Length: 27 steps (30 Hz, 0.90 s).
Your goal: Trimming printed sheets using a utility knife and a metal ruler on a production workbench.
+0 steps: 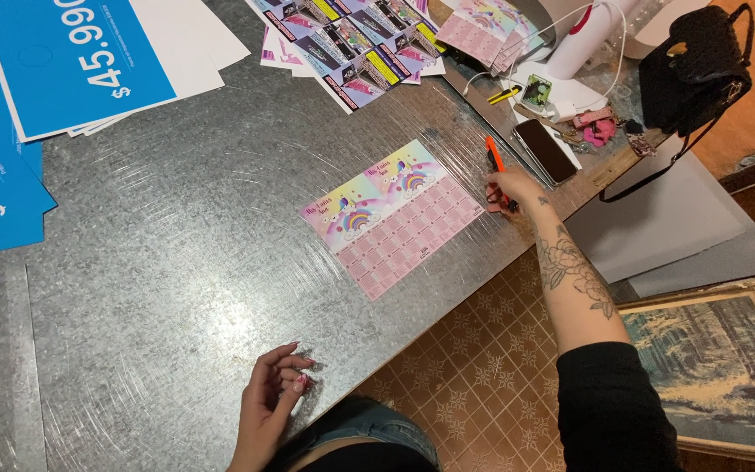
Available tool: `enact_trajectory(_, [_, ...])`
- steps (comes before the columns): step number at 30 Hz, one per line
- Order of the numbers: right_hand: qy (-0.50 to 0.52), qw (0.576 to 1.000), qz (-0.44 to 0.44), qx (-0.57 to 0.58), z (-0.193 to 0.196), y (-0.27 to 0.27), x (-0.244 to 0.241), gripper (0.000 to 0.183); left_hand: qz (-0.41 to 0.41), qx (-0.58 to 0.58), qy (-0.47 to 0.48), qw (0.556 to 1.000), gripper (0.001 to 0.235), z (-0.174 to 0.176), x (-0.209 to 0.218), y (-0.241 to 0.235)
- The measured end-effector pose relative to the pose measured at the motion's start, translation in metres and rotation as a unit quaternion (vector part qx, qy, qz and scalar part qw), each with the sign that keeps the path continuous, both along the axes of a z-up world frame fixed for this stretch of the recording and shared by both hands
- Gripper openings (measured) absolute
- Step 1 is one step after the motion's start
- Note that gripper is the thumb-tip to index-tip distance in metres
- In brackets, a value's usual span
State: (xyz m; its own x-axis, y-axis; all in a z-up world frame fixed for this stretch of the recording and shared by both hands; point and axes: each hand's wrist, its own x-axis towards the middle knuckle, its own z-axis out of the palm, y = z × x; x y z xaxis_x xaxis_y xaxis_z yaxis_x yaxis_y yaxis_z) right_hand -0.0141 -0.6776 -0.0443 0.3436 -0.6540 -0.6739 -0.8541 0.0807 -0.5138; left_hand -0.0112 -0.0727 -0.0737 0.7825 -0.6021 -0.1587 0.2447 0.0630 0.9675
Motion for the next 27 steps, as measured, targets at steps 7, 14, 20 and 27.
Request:
enact_trajectory(7, [-0.039,0.997,-0.002,0.066,-0.015,-0.008,0.003,0.042,-0.001,0.005,0.002,1.0,0.044,0.002,-0.001,-0.001])
enact_trajectory(14, [0.004,0.999,0.035,-0.038,0.01,0.008,0.012,0.026,0.01,0.0,0.004,1.0,0.044,0.002,0.0,0.0])
enact_trajectory(20, [0.002,0.999,0.015,-0.036,0.02,0.012,0.01,0.036,0.003,0.002,-0.01,1.0,0.044,-0.001,0.0,0.0])
enact_trajectory(27, [0.021,1.0,0.016,-0.016,0.033,0.019,0.012,0.039,-0.001,0.006,-0.012,1.0,0.043,0.007,0.001,0.0])
